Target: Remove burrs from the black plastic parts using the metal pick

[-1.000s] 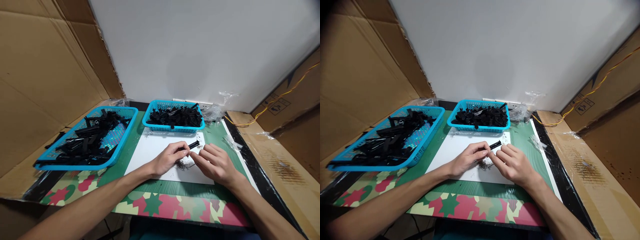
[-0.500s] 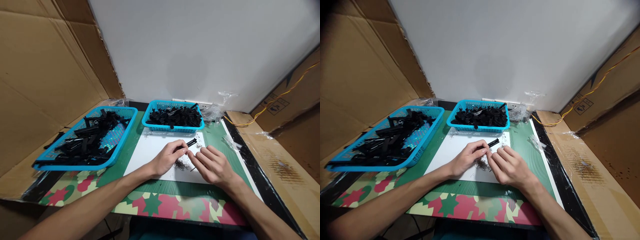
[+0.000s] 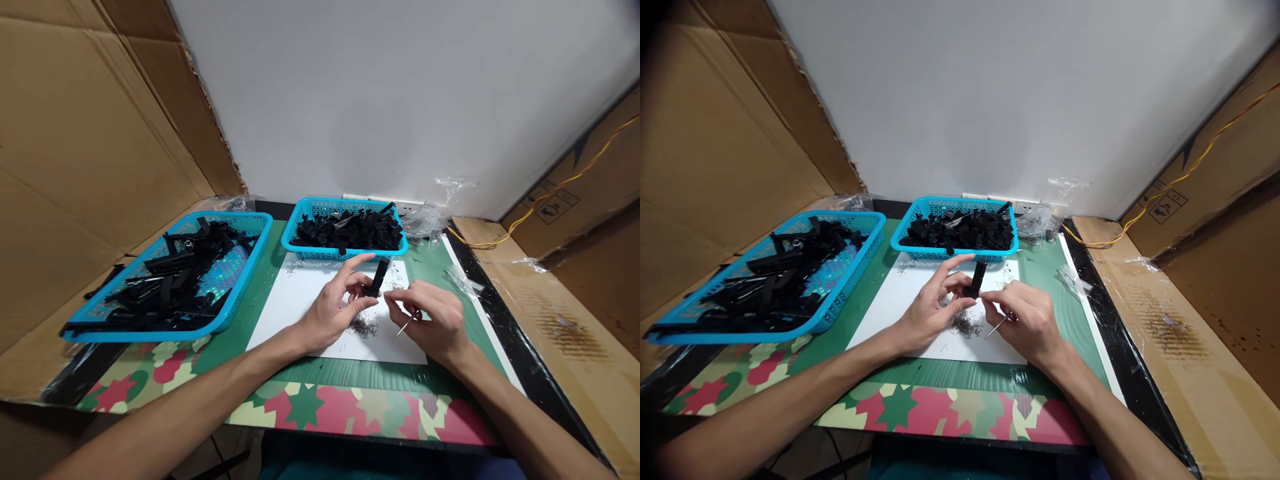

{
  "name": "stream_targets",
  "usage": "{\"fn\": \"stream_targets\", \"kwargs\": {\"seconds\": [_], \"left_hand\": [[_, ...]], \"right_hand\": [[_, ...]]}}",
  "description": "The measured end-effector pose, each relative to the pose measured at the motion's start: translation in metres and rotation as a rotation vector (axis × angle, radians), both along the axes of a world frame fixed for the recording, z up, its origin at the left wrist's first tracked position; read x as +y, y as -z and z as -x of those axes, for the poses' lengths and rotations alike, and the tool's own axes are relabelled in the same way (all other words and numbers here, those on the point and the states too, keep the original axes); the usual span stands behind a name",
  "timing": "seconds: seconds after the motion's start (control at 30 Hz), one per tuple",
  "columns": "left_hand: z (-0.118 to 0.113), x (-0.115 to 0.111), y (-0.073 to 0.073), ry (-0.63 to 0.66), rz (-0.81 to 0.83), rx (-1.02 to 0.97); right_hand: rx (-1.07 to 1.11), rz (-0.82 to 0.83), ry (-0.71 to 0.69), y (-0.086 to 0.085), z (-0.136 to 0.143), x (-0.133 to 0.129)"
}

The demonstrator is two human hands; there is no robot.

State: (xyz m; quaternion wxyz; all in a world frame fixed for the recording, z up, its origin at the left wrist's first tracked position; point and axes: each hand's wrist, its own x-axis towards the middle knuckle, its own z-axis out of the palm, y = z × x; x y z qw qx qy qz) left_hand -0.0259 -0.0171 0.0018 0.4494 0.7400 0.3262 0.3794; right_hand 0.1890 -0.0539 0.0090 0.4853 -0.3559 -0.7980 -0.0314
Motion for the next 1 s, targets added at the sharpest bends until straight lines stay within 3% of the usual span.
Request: {"fn": "stream_targets", "kwargs": {"seconds": [0.23,0.47,0.7,1.0], "left_hand": [[-0.002,0.000,0.004,0.024,-0.056,-0.026],[-0.001,0.002,0.007,0.050,-0.113,-0.014],[0.001,0.003,0.003,0.158,-0.257,0.031],[0.001,0.000,-0.004,0.229,-0.025,0.051]], "right_hand": [[-0.059,-0.043,-0.072,0.003,-0.001,0.001],[-0.022,0.029,-0.137,0.006,-0.001,0.002],[-0.022,0.125,-0.180,0.005,-0.002,0.002],[-0.132,0.023,-0.071,0.000,-0.018,0.005]]}}
